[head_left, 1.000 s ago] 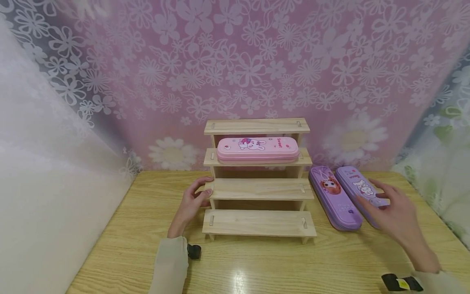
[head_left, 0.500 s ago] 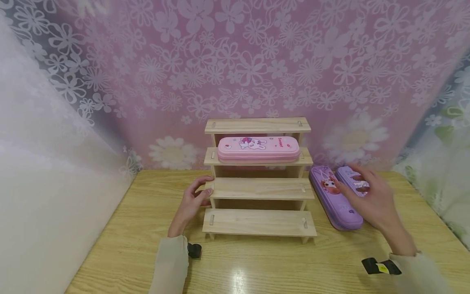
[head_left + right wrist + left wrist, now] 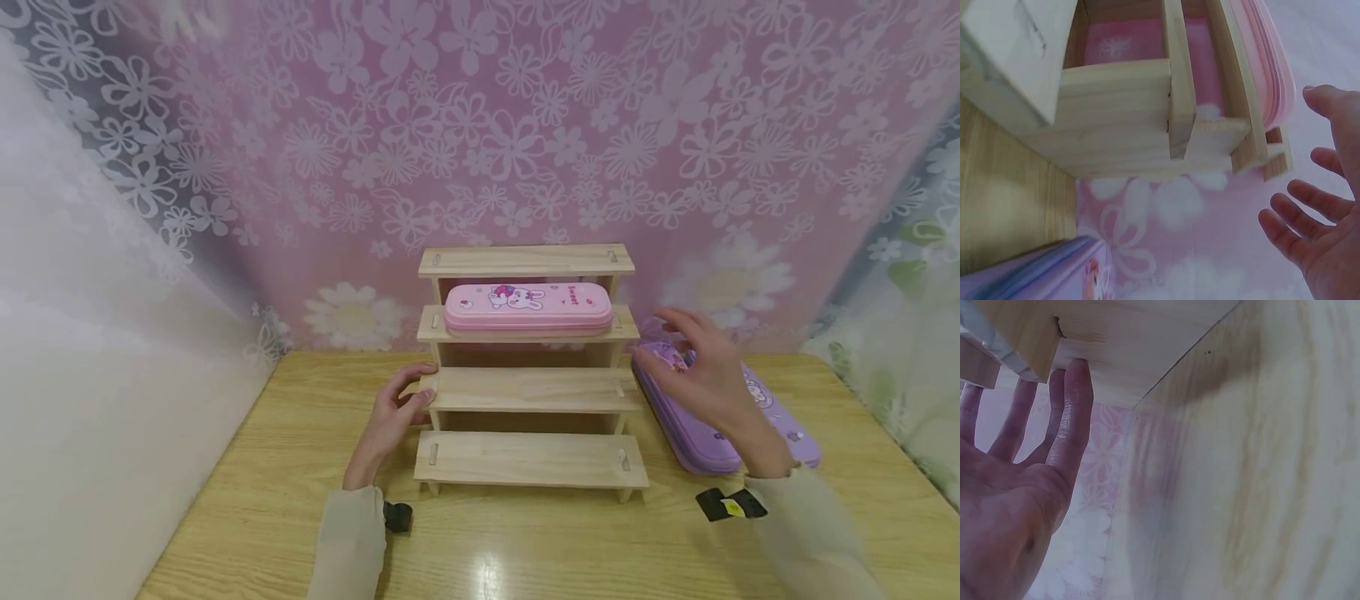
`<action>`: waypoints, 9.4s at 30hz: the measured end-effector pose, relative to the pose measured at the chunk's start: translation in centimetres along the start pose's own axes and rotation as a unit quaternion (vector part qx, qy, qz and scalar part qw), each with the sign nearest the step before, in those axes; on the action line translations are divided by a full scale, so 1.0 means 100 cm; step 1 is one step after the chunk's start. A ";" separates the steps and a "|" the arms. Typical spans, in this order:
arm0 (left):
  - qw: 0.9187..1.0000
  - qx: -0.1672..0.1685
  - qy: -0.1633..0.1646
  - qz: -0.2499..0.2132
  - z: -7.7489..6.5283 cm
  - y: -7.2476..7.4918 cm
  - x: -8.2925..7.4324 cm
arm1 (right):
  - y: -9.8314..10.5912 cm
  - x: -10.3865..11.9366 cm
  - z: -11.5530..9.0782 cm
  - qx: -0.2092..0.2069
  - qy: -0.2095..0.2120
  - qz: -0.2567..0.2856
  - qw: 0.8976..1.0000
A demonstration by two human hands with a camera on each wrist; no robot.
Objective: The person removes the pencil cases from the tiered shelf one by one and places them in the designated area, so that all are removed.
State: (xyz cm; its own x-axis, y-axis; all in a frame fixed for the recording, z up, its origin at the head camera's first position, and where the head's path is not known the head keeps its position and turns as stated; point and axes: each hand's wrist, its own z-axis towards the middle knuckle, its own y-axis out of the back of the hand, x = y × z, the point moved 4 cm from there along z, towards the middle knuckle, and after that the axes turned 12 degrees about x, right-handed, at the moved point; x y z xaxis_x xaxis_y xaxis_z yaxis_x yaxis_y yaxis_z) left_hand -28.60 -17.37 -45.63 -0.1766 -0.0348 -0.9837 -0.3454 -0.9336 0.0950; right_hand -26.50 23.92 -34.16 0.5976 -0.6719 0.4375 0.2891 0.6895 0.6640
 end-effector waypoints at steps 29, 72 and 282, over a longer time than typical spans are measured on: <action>1.000 -0.005 -0.002 0.006 0.002 0.001 0.003 | -0.040 0.010 0.053 0.065 0.001 0.025 0.998; 1.000 0.002 -0.002 -0.001 0.002 0.002 0.004 | -0.050 0.027 0.048 0.153 -0.103 0.084 0.979; 0.999 -0.047 0.004 0.014 -0.005 -0.010 0.001 | 0.105 -0.166 -0.195 0.090 -0.416 -0.137 0.895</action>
State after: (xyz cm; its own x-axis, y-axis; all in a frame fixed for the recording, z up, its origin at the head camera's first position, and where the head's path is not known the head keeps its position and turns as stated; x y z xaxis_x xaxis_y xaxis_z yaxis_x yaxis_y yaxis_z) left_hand -27.83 -16.59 -45.88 -0.1767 -0.0639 -0.9822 -0.2532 -0.9614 0.1081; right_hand -18.80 47.63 -46.32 -0.2616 -0.8295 0.4934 0.1692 0.4638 0.8696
